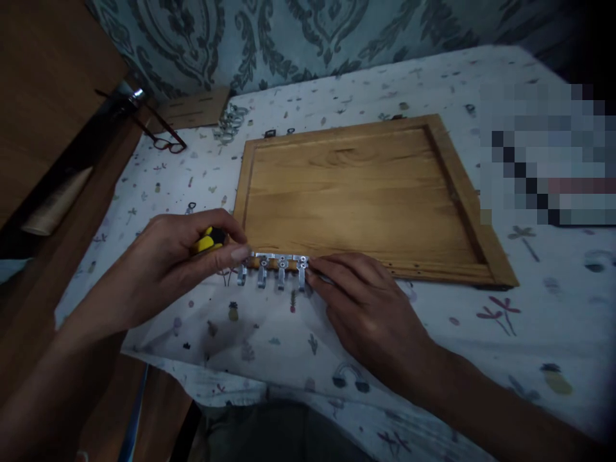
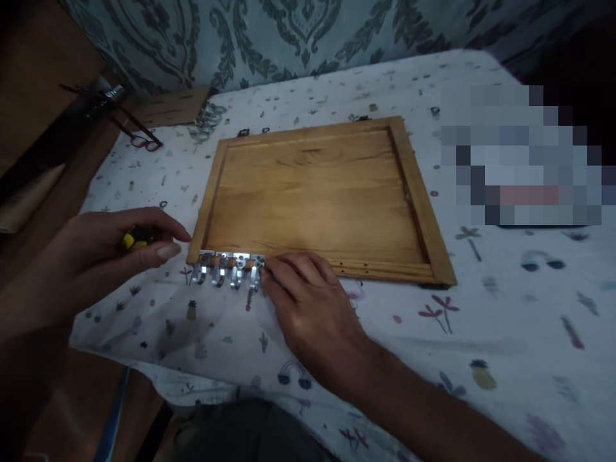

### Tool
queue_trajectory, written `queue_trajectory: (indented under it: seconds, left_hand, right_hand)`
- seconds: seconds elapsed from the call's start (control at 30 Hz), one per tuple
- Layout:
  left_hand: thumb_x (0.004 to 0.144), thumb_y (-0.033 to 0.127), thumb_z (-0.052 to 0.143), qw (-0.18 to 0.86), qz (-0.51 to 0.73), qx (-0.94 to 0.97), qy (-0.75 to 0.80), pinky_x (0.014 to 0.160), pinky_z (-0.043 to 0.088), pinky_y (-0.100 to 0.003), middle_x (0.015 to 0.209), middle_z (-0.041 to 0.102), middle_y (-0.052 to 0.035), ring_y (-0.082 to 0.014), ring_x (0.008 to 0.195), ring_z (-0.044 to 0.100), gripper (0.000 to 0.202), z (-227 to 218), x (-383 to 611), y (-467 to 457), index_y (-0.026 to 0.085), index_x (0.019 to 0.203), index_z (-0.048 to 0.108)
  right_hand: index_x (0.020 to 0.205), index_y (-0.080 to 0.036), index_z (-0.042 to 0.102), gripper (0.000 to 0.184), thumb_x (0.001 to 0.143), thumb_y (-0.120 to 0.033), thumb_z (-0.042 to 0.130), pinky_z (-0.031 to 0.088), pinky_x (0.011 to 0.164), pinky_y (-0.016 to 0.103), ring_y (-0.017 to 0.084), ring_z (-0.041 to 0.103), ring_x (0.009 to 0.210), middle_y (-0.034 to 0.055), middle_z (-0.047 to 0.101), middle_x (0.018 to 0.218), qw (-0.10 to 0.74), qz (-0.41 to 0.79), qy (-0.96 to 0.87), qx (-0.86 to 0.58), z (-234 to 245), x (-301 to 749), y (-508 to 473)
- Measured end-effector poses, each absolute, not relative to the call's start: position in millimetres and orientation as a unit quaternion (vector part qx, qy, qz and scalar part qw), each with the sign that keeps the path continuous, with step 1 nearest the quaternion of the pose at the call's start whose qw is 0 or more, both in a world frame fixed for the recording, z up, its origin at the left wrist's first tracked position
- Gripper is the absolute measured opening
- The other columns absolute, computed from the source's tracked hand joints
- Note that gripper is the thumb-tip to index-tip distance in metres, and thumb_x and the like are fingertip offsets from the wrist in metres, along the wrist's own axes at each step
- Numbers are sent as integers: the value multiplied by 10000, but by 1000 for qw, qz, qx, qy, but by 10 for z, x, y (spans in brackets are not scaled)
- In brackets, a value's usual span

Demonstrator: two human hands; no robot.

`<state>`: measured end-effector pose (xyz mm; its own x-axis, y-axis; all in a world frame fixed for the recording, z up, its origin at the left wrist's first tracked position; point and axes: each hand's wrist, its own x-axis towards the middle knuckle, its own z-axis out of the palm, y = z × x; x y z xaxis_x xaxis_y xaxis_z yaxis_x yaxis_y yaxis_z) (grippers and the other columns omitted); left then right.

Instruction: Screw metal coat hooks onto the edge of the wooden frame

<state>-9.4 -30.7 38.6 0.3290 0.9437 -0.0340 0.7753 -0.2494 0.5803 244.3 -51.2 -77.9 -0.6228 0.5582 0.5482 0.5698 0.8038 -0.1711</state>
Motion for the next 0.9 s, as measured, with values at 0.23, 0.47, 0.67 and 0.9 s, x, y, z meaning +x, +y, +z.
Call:
queue_trajectory:
  seconds: [0.23, 0.47, 0.67, 0.9]
  left_hand:
    - [910, 514, 504, 411, 388, 566, 600, 391, 303, -199, 609, 523, 2, -103, 469, 452, 315, 143, -408, -1, 210, 944, 576]
    - [794, 274, 550, 424, 359, 542, 630, 477, 414, -204, 769, 585, -31, -149, 660, 588, 265, -250, -451, 451, 187, 1032, 475]
    - [737, 175, 533, 343, 338, 600, 639, 654, 484, -285, 819, 553, -12, -148, 716, 579, 317, -492, -463, 697, 186, 1052, 501]
    - [869, 312, 537, 195, 308, 720, 591, 903, 454, -373, 1105, 604, -68, -217, 1049, 553, 264, -325, -303, 277, 188, 1097, 584]
  right_hand:
    - [1076, -48, 683, 287, 906, -61, 452, 523, 858, 466, 294, 558, 1021, 155, 693, 1117, 296, -26, -904, -308, -822, 2458, -488]
    - [1055, -60, 694, 284, 911, -78, 451, 527, 843, 448, 285, 565, 1011, 146, 697, 1107, 287, -36, -907, -306, -811, 2472, -472]
    - [1076, -64, 693, 288, 891, -64, 473, 508, 878, 444, 280, 553, 1050, 150, 691, 1146, 281, -18, -906, -316, -816, 2467, -485]
    - [1044, -64, 698, 277, 899, -61, 462, 487, 893, 426, 268, 544, 1039, 143, 700, 1117, 295, -20, -900, -321, -779, 2431, -491]
